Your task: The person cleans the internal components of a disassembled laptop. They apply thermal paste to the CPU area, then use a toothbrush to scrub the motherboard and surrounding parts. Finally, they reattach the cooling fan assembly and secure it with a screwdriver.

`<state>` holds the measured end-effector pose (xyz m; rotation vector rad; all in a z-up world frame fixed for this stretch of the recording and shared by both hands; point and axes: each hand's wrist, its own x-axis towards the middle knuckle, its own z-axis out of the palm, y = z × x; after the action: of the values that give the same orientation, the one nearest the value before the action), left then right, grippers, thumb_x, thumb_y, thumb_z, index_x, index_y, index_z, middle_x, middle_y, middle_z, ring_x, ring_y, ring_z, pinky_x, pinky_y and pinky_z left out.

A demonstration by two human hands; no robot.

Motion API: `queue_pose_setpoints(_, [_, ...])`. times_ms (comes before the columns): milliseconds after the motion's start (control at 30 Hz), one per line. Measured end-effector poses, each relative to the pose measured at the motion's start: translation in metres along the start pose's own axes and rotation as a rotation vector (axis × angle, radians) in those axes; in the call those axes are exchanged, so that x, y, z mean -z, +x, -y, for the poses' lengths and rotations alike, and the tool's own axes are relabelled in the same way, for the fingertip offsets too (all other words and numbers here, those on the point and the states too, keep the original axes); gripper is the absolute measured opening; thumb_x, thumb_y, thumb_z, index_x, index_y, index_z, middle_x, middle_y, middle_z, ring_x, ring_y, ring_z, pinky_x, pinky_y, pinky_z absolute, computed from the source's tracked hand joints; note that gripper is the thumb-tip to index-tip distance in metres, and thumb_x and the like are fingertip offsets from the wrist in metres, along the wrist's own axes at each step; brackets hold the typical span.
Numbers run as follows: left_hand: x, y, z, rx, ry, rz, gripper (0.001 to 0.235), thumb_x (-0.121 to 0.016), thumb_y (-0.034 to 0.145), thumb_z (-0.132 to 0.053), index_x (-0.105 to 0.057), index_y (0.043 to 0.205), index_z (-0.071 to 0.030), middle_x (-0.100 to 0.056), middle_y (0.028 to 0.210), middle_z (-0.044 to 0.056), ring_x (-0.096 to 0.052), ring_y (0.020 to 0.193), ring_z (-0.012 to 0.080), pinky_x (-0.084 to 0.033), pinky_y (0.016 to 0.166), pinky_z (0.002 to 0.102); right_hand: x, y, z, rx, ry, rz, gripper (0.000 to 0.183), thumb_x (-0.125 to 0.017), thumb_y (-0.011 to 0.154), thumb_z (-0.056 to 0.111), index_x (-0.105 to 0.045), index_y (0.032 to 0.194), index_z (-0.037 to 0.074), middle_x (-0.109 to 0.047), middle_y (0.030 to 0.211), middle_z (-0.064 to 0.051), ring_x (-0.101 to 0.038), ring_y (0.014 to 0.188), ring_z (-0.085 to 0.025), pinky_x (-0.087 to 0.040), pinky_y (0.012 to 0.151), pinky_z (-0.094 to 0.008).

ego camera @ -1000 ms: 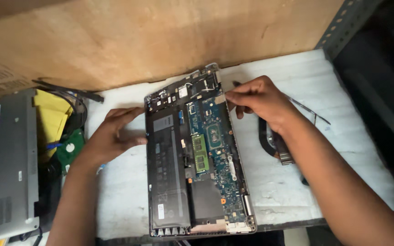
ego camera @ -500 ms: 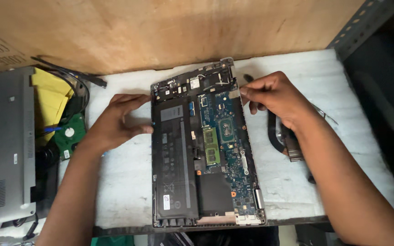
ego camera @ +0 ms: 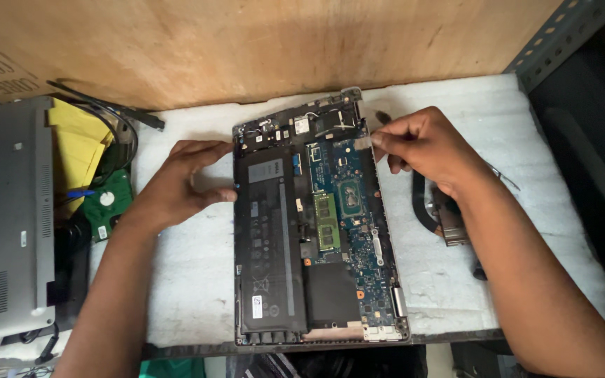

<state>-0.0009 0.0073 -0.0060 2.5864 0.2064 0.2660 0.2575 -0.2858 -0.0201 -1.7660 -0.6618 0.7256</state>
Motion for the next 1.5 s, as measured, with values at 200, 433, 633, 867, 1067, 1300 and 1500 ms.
queue_pose_setpoints(200, [0.001, 0.000, -0.001, -0.032, -0.008, 0.014, 0.083, -0.090, 0.069, -0.025, -0.057, 0.143, -0.008, -0.061, 0.141, 0.013, -0.047, 0.135, 0.0313, -0.036, 0.114, 0.041, 0.003, 0.004, -0.010, 0.025, -0.117, 0.089, 0.016, -0.069, 0.094, 0.008, -0.079, 0.100, -0.003, -0.074, 0.077, -0.007, -0.058, 0.061, -0.011, -0.048, 0.058, -0.028])
queue_pose_setpoints(433, [0.002, -0.002, 0.001, -0.019, -0.046, 0.018, 0.082, -0.089, 0.070, -0.027, -0.057, 0.143, -0.007, -0.059, 0.141, 0.015, -0.046, 0.135, 0.0311, -0.040, 0.111, 0.040, 0.000, 0.001, -0.009, -0.028, -0.354, 0.093, 0.017, -0.068, 0.092, 0.008, -0.077, 0.103, 0.000, -0.074, 0.076, -0.006, -0.064, 0.066, -0.012, -0.051, 0.064, -0.031])
queue_pose_setpoints(633, [0.002, -0.004, 0.001, -0.040, -0.035, -0.003, 0.081, -0.090, 0.070, -0.027, -0.059, 0.141, -0.006, -0.060, 0.142, 0.015, -0.047, 0.135, 0.0319, -0.039, 0.112, 0.041, -0.002, -0.001, -0.011, -0.006, -0.346, 0.074, 0.015, -0.067, 0.090, 0.004, -0.078, 0.098, -0.003, -0.074, 0.076, -0.008, -0.066, 0.068, -0.013, -0.053, 0.065, -0.030])
queue_pose_setpoints(867, [0.004, -0.003, 0.000, -0.040, -0.007, -0.002, 0.081, -0.090, 0.070, -0.029, -0.058, 0.142, -0.007, -0.061, 0.141, 0.015, -0.048, 0.134, 0.0326, -0.038, 0.113, 0.041, 0.000, 0.004, -0.018, -0.109, -0.067, 0.062, 0.021, -0.066, 0.088, 0.002, -0.073, 0.106, -0.006, -0.077, 0.090, -0.012, -0.075, 0.073, -0.021, -0.062, 0.066, -0.033])
queue_pose_setpoints(1067, [0.004, -0.003, 0.000, -0.048, -0.008, 0.000, 0.082, -0.089, 0.071, -0.031, -0.058, 0.143, -0.007, -0.061, 0.140, 0.016, -0.048, 0.134, 0.0336, -0.038, 0.113, 0.042, 0.003, 0.002, -0.019, -0.143, -0.026, 0.050, 0.022, -0.072, 0.084, 0.002, -0.073, 0.103, -0.009, -0.077, 0.087, -0.016, -0.076, 0.071, -0.022, -0.064, 0.066, -0.034])
queue_pose_setpoints(1300, [0.004, -0.004, 0.002, -0.069, 0.000, -0.009, 0.082, -0.089, 0.071, -0.032, -0.058, 0.143, -0.007, -0.061, 0.141, 0.016, -0.049, 0.133, 0.0343, -0.038, 0.113, 0.043, -0.004, -0.001, -0.014, -0.108, -0.046, 0.020, 0.022, -0.076, 0.081, 0.001, -0.073, 0.099, -0.010, -0.077, 0.084, -0.016, -0.075, 0.067, -0.020, -0.064, 0.063, -0.032])
queue_pose_setpoints(1500, [0.003, -0.005, 0.004, -0.085, 0.005, -0.018, 0.081, -0.088, 0.073, -0.033, -0.058, 0.143, -0.006, -0.061, 0.140, 0.017, -0.050, 0.133, 0.0355, -0.039, 0.112, 0.043, 0.010, -0.018, 0.005, 0.105, -0.353, -0.019, 0.019, -0.078, 0.083, 0.008, -0.079, 0.100, 0.000, -0.080, 0.081, -0.011, -0.073, 0.066, -0.016, -0.059, 0.063, -0.031])
